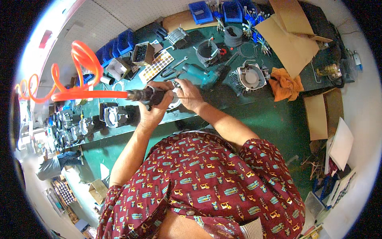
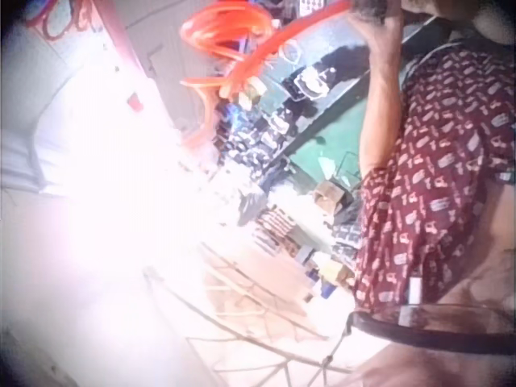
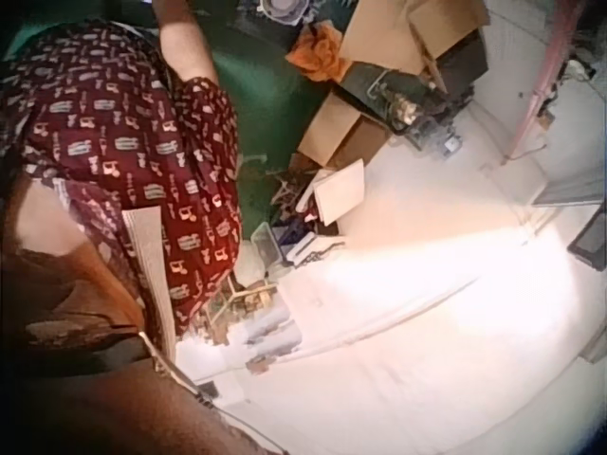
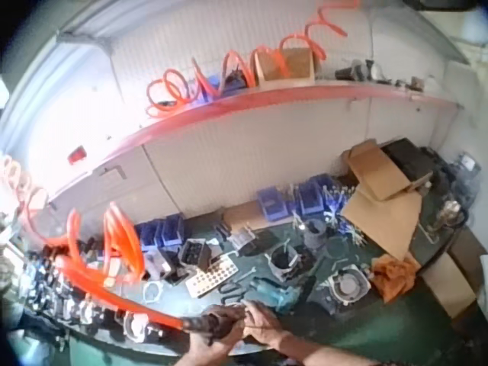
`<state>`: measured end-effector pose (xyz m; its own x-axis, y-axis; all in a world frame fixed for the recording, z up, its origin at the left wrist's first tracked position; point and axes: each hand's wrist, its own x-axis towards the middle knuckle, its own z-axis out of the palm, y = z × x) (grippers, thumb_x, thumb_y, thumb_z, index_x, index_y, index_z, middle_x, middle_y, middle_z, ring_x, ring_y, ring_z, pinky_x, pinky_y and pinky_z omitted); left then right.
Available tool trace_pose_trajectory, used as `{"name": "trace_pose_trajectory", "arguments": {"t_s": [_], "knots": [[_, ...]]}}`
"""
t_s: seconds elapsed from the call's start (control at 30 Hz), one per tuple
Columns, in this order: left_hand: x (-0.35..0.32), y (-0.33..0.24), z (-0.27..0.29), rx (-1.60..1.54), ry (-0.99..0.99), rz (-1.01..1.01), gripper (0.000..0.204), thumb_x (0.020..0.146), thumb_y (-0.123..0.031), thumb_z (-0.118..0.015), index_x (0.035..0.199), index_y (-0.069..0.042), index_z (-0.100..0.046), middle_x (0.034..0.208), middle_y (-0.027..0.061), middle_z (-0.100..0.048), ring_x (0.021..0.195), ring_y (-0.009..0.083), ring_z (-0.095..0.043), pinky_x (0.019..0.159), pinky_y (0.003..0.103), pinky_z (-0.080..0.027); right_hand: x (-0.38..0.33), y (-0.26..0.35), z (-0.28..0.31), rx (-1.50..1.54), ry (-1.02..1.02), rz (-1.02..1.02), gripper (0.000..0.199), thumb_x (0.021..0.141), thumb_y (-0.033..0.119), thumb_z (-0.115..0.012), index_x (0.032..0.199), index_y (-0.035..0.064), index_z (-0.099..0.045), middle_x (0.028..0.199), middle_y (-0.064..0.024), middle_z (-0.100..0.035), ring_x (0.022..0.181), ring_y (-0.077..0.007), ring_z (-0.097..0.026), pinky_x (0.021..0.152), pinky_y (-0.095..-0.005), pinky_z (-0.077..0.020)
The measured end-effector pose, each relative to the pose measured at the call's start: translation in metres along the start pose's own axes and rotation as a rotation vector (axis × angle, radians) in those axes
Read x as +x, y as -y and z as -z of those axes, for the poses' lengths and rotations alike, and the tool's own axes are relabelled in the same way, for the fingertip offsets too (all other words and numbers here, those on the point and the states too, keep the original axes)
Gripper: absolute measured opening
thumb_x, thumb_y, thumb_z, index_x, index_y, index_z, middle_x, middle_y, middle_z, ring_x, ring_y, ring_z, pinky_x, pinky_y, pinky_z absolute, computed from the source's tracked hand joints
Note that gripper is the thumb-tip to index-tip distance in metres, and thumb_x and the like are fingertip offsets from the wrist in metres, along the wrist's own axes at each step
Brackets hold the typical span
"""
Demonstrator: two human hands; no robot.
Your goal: The person assembles small electronic components on a workbench. They use a cordless drill to fasten parts, a pneumatic blower to clean surfaces, and a screwdriver to adjust connections on a circular device.
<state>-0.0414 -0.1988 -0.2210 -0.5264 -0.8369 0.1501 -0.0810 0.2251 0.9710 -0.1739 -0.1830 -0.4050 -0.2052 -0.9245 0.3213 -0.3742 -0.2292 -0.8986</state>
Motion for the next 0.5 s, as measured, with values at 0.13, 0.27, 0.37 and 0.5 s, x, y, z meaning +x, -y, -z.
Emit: {"name": "trace_pose_trajectory", "arguments": {"t_s": [0.13,0.27,0.37,0.5], "knots": [[-0.012,-0.020,0.013,-0.089,-0.350,-0.050,0.024,0.086,0.001,-0.070,0.109,0.000,-0.065,0.106,0.0092,-0.069,0.084,0.0139,-0.065,0.075,0.029,-0.056,0.001,0.007,0.005,-0.107,-0.008,0.005,0.042,0.091,0.017,-0.054,0.131,0.0024,-0.052,0.120,-0.0224,-0.058,0.112,-0.0402,-0.056,0.098,-0.0466,-0.0451],[-0.029,-0.007,0.046,-0.005,-0.553,-0.137,0.024,0.088,-0.001,-0.066,0.111,-0.002,-0.061,0.110,0.0144,-0.069,0.105,0.0240,-0.066,0.099,0.039,-0.050,-0.001,0.006,0.010,-0.118,-0.061,0.046,0.040,0.091,0.017,-0.054,0.128,0.0017,-0.054,0.117,-0.0221,-0.061,0.110,-0.0403,-0.057,0.098,-0.0455,-0.0453],[-0.036,0.007,0.058,-0.098,-0.641,-0.173,0.018,0.088,0.000,-0.065,0.106,-0.001,-0.063,0.109,0.0145,-0.069,0.104,0.0248,-0.066,0.099,0.042,-0.051,-0.002,0.005,0.010,-0.100,-0.047,0.008,0.040,0.092,0.020,-0.053,0.127,0.0000,-0.055,0.119,-0.0227,-0.061,0.112,-0.0402,-0.058,0.100,-0.0454,-0.0448],[-0.043,0.009,0.056,-0.017,-0.665,-0.151,0.018,0.087,0.000,-0.067,0.105,0.000,-0.064,0.107,0.0147,-0.070,0.102,0.0242,-0.067,0.099,0.042,-0.051,-0.003,0.002,0.017,-0.119,-0.032,0.038,0.041,0.093,0.021,-0.049,0.127,-0.0029,-0.055,0.120,-0.0249,-0.061,0.113,-0.0409,-0.057,0.102,-0.0460,-0.0435]]}}
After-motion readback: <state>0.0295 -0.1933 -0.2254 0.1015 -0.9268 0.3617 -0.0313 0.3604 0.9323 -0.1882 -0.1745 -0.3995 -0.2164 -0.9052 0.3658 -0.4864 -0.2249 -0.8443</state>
